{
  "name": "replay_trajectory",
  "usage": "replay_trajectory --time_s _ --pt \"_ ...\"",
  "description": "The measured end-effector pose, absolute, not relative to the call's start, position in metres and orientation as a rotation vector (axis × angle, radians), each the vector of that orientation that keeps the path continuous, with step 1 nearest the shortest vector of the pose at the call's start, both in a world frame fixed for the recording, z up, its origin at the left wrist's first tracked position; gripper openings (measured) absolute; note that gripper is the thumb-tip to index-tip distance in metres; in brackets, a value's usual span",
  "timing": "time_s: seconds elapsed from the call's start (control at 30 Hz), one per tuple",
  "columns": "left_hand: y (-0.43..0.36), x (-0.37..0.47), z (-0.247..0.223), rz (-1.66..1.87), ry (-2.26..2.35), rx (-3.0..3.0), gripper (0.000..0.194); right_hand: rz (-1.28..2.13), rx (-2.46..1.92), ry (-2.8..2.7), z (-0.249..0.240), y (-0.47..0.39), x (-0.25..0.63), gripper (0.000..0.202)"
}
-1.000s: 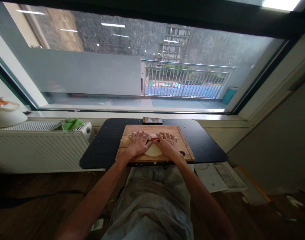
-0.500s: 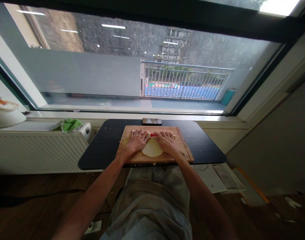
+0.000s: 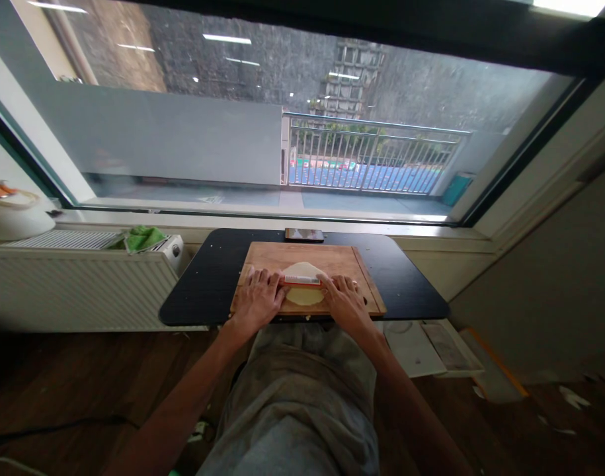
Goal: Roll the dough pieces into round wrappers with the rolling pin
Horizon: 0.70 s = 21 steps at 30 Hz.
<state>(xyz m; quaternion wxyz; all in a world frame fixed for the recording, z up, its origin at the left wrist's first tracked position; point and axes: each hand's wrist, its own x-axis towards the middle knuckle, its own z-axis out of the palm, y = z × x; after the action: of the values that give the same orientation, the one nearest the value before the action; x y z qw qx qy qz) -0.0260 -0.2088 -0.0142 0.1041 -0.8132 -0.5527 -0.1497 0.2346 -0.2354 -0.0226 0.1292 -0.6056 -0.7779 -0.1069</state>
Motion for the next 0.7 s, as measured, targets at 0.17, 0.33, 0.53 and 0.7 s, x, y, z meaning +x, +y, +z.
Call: replay_trajectory --time_s 0.17,0.33,0.53,0.7 --pt "-0.209 -0.023 -0.014 -0.400 -1.665 -2.400 0.045 -0.211 -1.766 -2.231 -0.023 -0.235 0.234 0.051" --pt "-0.197 -0.022 -0.015 -0.380 -1.704 -2.447 0.045 -0.132 -1.781 -2.225 -0.020 -0.226 0.232 0.053" --pt "-0.175 -0.016 -0.015 -0.382 -1.786 -2.480 0.052 0.011 -1.846 -2.223 -0.009 -0.208 0.231 0.053" --pt "-0.155 -0.010 -0.017 -0.363 -1.835 -2.498 0.059 0.050 -1.856 -2.240 -0.002 -0.185 0.234 0.052"
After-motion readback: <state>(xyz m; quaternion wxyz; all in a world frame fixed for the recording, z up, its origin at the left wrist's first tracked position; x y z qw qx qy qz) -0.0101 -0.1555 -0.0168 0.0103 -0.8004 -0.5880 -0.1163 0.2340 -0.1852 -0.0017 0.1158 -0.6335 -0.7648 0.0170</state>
